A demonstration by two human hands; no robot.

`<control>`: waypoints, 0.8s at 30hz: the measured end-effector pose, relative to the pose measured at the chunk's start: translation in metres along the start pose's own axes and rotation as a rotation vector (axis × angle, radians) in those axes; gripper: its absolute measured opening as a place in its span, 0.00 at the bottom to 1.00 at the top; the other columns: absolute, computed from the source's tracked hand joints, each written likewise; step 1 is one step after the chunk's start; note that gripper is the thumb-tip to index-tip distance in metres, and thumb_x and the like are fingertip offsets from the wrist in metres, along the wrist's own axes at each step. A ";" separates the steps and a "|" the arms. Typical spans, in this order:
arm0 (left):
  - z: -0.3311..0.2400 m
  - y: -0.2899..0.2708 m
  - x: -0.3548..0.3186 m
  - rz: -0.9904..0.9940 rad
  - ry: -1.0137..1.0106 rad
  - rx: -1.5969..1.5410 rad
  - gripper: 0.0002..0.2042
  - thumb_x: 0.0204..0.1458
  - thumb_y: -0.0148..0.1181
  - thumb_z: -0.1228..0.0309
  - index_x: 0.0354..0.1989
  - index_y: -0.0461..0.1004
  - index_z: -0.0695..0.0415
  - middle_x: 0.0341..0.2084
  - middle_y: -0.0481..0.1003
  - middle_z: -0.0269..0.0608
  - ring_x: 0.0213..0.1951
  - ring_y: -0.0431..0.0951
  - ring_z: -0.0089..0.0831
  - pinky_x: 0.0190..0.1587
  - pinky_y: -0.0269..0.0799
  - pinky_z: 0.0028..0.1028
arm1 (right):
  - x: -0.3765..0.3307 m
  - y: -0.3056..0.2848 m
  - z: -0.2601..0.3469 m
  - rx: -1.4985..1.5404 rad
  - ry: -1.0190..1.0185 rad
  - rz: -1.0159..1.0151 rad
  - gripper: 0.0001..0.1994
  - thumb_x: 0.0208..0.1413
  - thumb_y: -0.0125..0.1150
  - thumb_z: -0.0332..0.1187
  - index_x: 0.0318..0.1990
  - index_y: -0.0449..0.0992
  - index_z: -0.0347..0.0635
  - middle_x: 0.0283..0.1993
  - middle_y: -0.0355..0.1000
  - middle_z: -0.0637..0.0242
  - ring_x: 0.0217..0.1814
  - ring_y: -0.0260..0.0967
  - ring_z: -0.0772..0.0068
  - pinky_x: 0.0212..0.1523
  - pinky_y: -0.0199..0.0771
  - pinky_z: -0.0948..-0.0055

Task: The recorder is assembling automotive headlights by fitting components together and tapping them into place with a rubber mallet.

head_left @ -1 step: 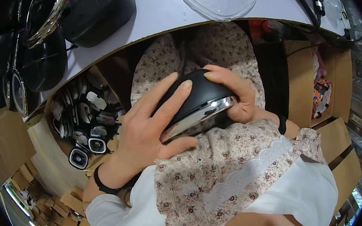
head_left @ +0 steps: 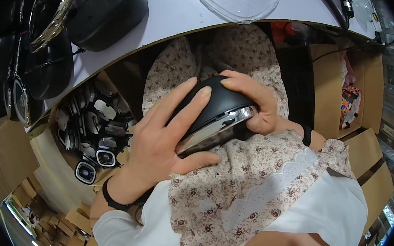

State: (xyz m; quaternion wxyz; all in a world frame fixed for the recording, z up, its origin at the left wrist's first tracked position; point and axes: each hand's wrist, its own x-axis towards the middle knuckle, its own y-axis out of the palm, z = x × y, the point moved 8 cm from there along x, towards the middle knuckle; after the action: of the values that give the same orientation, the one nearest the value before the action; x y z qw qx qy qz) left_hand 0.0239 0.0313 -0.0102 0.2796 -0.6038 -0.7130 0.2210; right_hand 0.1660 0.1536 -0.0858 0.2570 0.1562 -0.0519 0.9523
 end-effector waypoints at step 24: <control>0.011 0.016 -0.020 -0.173 0.203 -0.133 0.21 0.51 0.73 0.71 0.54 0.80 0.57 0.60 0.73 0.56 0.63 0.72 0.61 0.65 0.68 0.51 | 0.010 0.007 -0.005 -0.124 0.008 0.060 0.37 0.65 0.55 0.60 0.66 0.69 0.32 0.60 0.71 0.45 0.62 0.72 0.47 0.62 0.71 0.58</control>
State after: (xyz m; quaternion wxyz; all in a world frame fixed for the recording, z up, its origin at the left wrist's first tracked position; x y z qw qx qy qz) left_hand 0.0309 0.0149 -0.0317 0.3280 -0.5765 -0.7434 0.0861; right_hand 0.1533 0.1530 -0.0872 0.2379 0.1343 -0.1145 0.9551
